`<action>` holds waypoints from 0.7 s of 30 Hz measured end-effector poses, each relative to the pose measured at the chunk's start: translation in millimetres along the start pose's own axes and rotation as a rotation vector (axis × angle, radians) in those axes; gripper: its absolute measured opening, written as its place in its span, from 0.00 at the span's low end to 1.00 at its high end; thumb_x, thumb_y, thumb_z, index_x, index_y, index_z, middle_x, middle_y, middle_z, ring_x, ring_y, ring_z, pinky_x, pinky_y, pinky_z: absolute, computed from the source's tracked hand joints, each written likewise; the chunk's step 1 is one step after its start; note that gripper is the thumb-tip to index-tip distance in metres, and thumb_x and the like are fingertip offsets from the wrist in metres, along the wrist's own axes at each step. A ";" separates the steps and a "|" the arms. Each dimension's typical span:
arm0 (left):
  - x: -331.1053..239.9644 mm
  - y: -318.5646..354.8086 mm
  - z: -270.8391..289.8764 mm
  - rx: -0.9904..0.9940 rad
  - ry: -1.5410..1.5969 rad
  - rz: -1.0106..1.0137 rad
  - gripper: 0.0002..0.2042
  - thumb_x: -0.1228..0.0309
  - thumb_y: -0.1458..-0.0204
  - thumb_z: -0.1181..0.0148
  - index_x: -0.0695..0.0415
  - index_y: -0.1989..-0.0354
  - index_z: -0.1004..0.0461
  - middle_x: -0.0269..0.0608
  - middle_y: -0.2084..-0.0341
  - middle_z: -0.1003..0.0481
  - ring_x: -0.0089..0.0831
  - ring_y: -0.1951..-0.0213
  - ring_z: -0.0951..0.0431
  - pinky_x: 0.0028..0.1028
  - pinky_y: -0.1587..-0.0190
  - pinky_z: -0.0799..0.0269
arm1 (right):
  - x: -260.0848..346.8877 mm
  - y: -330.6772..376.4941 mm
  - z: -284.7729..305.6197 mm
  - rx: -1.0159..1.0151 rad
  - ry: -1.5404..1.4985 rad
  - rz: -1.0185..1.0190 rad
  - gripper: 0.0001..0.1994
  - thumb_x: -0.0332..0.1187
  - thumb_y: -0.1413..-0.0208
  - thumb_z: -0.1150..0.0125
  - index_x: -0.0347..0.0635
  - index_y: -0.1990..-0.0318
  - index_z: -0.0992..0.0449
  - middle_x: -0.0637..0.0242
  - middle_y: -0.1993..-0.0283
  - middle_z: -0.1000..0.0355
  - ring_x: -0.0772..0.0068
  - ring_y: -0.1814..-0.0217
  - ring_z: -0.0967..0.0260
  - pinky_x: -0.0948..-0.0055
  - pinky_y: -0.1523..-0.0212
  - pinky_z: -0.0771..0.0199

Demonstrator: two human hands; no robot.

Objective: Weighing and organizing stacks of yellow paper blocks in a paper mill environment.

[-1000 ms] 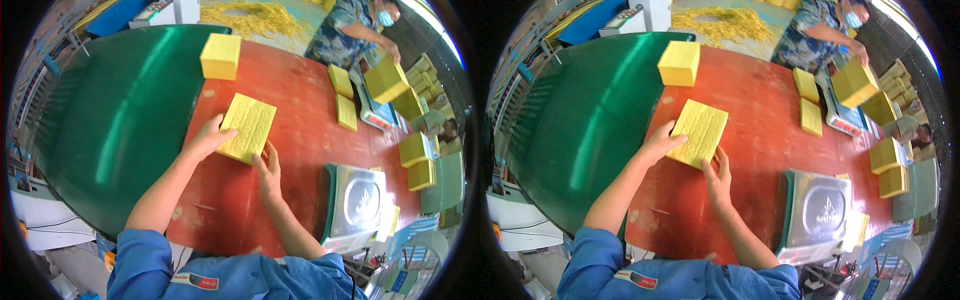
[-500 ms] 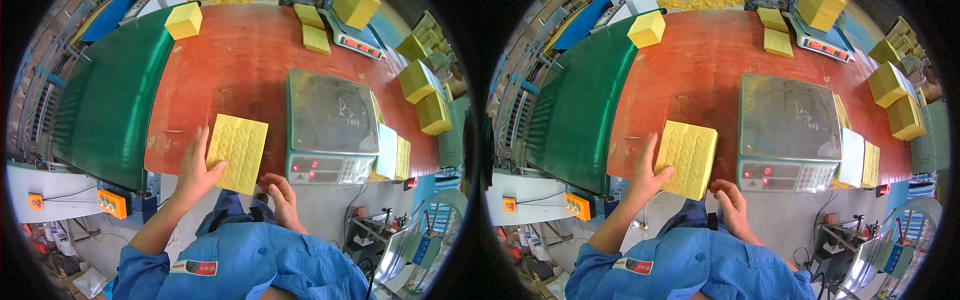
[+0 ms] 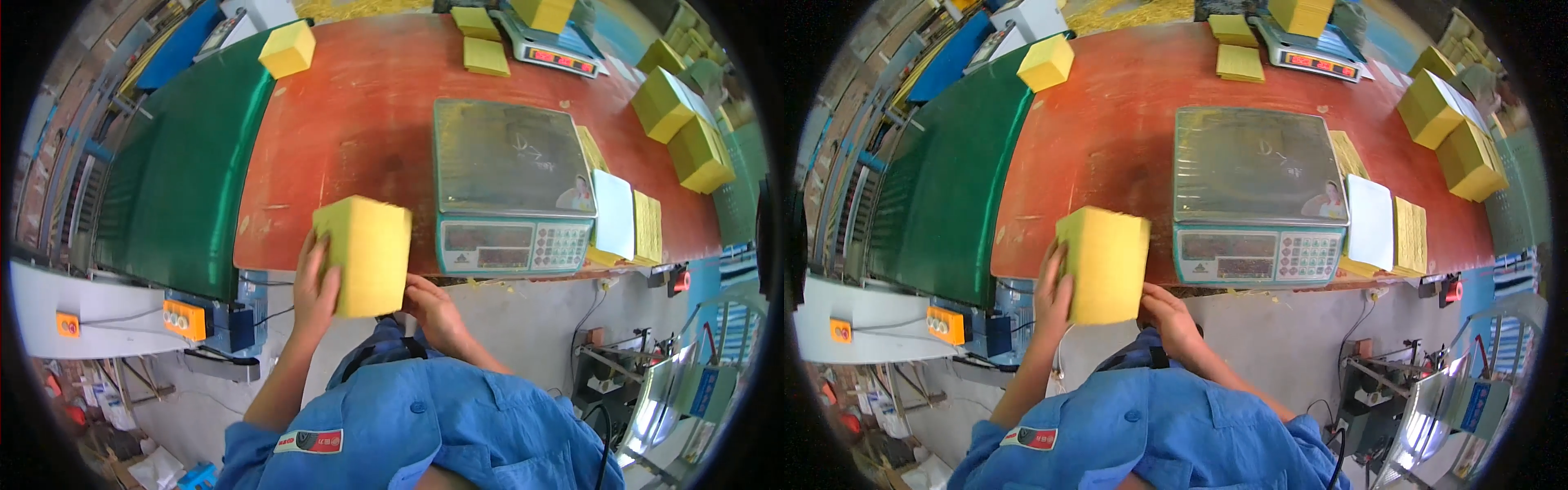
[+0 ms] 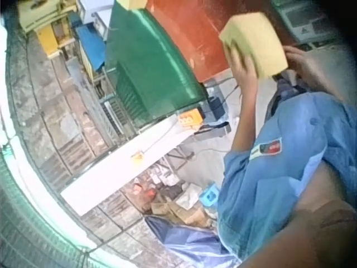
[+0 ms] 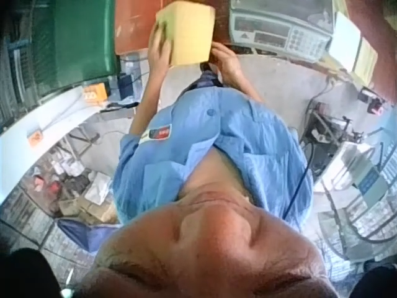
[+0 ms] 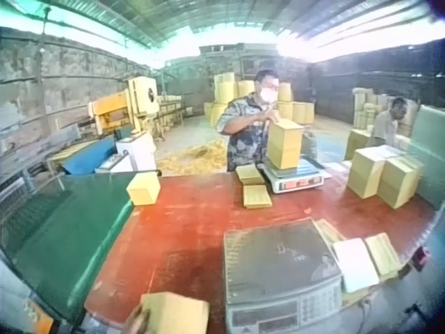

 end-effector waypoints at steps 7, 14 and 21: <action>6.1 25.1 -22.7 -0.171 1.166 0.552 0.23 0.60 0.35 0.52 0.59 0.36 0.36 0.43 0.38 0.34 0.33 0.40 0.30 0.33 0.39 0.32 | 122.3 55.8 -75.0 0.164 1.141 0.872 0.16 0.24 0.44 0.41 0.36 0.47 0.25 0.52 0.42 0.31 0.54 0.42 0.32 0.63 0.42 0.32; -136.6 -115.5 -123.3 0.191 1.627 0.471 0.22 0.57 0.35 0.51 0.56 0.39 0.34 0.41 0.46 0.27 0.33 0.46 0.24 0.35 0.44 0.26 | 249.9 99.1 -79.2 -0.376 1.344 1.519 0.15 0.24 0.48 0.43 0.36 0.52 0.27 0.45 0.39 0.33 0.42 0.35 0.38 0.53 0.35 0.40; -110.5 -135.2 -167.0 0.239 1.577 0.791 0.14 0.64 0.36 0.49 0.59 0.51 0.26 0.40 0.56 0.23 0.30 0.52 0.24 0.34 0.46 0.27 | 295.9 36.9 -30.7 -0.494 1.517 1.370 0.14 0.31 0.43 0.44 0.45 0.49 0.24 0.61 0.45 0.27 0.55 0.40 0.33 0.52 0.39 0.38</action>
Point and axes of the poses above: each hand's wrist, its own y-axis away from the middle knuckle, its own z-axis out of the back of the hand, x = y × z, the point moved 6 cm from there along -y, towards the middle knuckle
